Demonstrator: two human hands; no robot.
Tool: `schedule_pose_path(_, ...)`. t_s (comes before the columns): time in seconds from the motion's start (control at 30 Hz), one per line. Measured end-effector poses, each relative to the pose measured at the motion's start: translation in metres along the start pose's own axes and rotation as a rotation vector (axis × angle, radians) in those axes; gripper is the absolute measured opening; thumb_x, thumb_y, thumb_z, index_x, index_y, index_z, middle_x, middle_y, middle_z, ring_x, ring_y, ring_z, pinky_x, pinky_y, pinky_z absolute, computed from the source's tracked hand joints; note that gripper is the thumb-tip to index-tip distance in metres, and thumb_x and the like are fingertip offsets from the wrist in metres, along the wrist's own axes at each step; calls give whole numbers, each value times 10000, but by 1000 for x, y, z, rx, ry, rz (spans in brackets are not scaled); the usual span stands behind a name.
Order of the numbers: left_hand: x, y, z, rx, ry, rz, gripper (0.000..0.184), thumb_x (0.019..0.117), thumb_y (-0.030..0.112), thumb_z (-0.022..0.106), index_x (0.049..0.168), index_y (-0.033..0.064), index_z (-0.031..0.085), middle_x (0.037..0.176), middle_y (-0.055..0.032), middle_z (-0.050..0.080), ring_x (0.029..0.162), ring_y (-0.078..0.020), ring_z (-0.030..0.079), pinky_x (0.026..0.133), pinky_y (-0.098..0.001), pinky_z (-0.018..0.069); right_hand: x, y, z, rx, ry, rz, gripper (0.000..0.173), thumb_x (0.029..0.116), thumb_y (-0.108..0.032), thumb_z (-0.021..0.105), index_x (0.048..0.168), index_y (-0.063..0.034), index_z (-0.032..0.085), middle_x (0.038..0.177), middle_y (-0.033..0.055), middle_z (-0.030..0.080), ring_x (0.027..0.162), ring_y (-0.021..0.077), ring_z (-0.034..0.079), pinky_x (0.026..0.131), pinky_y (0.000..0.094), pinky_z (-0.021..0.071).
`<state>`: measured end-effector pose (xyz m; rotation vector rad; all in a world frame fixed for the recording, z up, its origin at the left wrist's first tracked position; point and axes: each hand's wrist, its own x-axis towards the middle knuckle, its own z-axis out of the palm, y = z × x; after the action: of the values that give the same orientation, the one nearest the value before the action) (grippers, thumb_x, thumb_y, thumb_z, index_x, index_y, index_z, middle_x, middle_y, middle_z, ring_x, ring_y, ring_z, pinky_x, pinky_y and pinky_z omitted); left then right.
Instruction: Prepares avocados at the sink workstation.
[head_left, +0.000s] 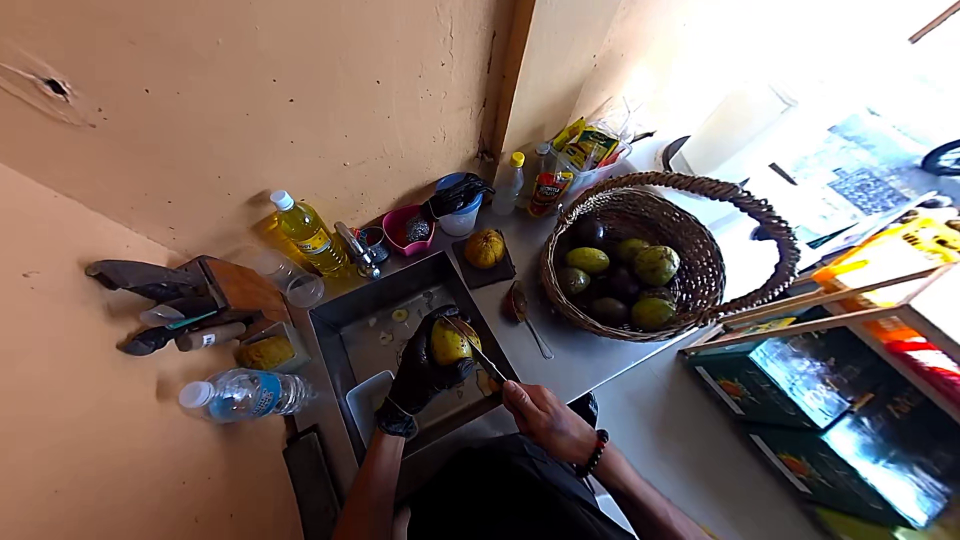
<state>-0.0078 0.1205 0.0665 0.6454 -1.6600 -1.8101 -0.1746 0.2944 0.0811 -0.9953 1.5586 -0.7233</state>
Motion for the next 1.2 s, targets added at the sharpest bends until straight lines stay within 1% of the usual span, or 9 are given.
schedule_pose_path(0.07,2,-13,7,-3,39,-53,940,670,422,911,1398,5,486,1238,-116,671,1111,-200,666,968,-355,563,2,6,-6,112,-57,47,532,1098,-492,229,871,-135,551,588,-44,422,472,85,421,469,275,383)
schedule_pose_path(0.17,16,-40,37,16,127,-231,877,647,226,925,1394,57,497,1206,-119,661,1065,-198,671,906,-352,587,16,43,-16,398,-111,116,521,1112,-473,210,871,-127,517,542,-44,417,406,74,394,392,237,352)
schedule_pose_path(0.33,50,-126,93,-21,153,-542,781,768,90,860,1420,3,438,1247,-248,588,1044,-302,663,839,-435,611,43,145,-52,824,-146,363,514,1103,-530,229,855,-169,499,539,-72,394,382,19,338,361,169,297)
schedule_pose_path(0.47,60,-125,98,-183,141,-651,632,870,0,741,1421,36,435,1210,-242,586,952,-333,663,741,-454,608,50,165,-78,987,-208,357,514,1103,-527,229,861,-161,497,543,-76,404,363,-13,344,344,127,299)
schedule_pose_path(0.6,57,-130,83,-431,23,-679,587,917,42,663,1437,126,405,1213,-206,575,961,-345,648,764,-500,591,48,164,-88,935,-164,407,514,1107,-517,244,861,-144,497,541,-62,404,358,-1,346,340,133,301)
schedule_pose_path(0.83,40,-142,87,-764,39,-595,445,980,126,560,1388,126,384,1201,-208,582,994,-372,659,806,-538,592,34,173,-82,794,-56,334,522,1111,-510,205,875,-148,499,534,-66,404,376,25,374,354,167,324)
schedule_pose_path(1.07,23,-155,65,-826,-93,-554,592,924,153,622,1455,150,360,1288,-213,586,1110,-379,647,913,-536,573,20,157,-72,517,-60,335,500,1122,-466,245,894,-128,534,538,-58,417,386,48,387,374,193,341)
schedule_pose_path(1.17,9,-161,51,-837,84,-560,362,1022,209,410,1341,47,469,1188,-215,641,1050,-352,665,881,-522,579,17,146,-68,356,-86,288,488,1126,-443,259,908,-121,553,556,-62,420,409,49,392,396,205,342)
schedule_pose_path(1.2,4,-166,45,-840,153,-575,397,1065,295,335,1311,34,504,1160,-215,653,1027,-349,668,864,-524,579,17,142,-65,246,-112,283,495,1124,-440,273,912,-109,573,566,-50,428,423,61,399,412,226,349)
